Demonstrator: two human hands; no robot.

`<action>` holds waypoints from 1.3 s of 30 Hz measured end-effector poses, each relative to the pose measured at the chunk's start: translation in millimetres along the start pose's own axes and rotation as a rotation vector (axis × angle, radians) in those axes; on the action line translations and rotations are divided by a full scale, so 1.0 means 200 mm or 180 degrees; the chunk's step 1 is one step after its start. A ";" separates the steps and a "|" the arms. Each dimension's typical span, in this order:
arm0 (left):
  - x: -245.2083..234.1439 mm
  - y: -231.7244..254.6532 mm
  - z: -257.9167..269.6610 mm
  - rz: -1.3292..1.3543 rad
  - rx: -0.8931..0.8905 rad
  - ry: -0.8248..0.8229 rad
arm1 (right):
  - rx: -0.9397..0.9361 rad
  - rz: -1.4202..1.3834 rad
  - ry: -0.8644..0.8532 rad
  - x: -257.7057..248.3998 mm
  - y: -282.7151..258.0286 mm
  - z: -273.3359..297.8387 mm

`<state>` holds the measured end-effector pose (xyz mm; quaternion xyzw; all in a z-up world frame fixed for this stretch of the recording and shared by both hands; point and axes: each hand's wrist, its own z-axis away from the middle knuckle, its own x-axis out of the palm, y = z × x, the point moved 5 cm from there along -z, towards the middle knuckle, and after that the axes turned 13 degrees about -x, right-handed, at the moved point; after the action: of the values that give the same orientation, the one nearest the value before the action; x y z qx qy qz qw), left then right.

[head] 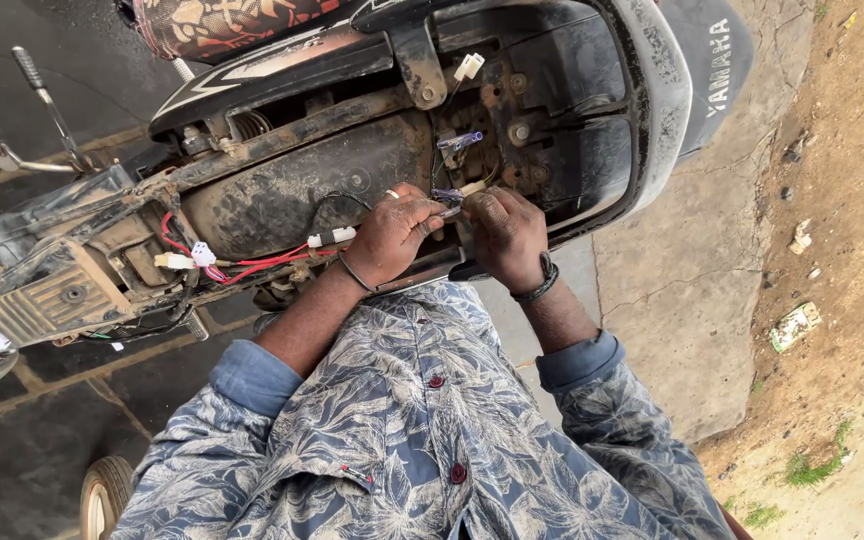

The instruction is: The recorder is connecting and organizing electrical wires and connectors under the seat of a motorcycle.

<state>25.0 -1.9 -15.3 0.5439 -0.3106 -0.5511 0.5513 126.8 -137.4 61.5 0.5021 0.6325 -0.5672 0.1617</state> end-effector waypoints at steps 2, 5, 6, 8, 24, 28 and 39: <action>0.01 0.00 -0.01 0.0103 -0.0056 -0.0186 | 0.0004 -0.0016 0.0050 0.00 0.01 -0.01; -0.01 0.03 0.00 -0.0012 0.0071 0.0105 | 0.0013 -0.0147 0.0031 -0.01 0.03 0.01; -0.01 0.03 -0.01 -0.0118 0.0044 0.0118 | -0.0016 -0.0210 -0.0035 -0.01 0.04 0.01; -0.01 0.04 0.00 -0.0226 -0.0002 0.0115 | -0.0025 -0.0289 -0.0104 -0.01 0.04 0.01; 0.08 -0.20 -0.12 0.0811 -0.1160 -0.0592 | 0.1161 -0.1530 -0.0885 -0.01 0.12 -0.06; 0.08 -0.23 -0.13 0.0983 -0.1061 -0.0658 | 0.1332 -0.1772 -0.1158 -0.01 0.14 -0.08; 0.01 -0.07 -0.16 0.0010 -0.0310 -0.0699 | 0.0925 -0.1294 -0.1082 0.02 0.13 -0.03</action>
<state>52.6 6.8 -35.6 0.4523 -0.3428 -0.6210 0.5406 148.5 -134.9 46.4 0.2809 0.5961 -0.7484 0.0748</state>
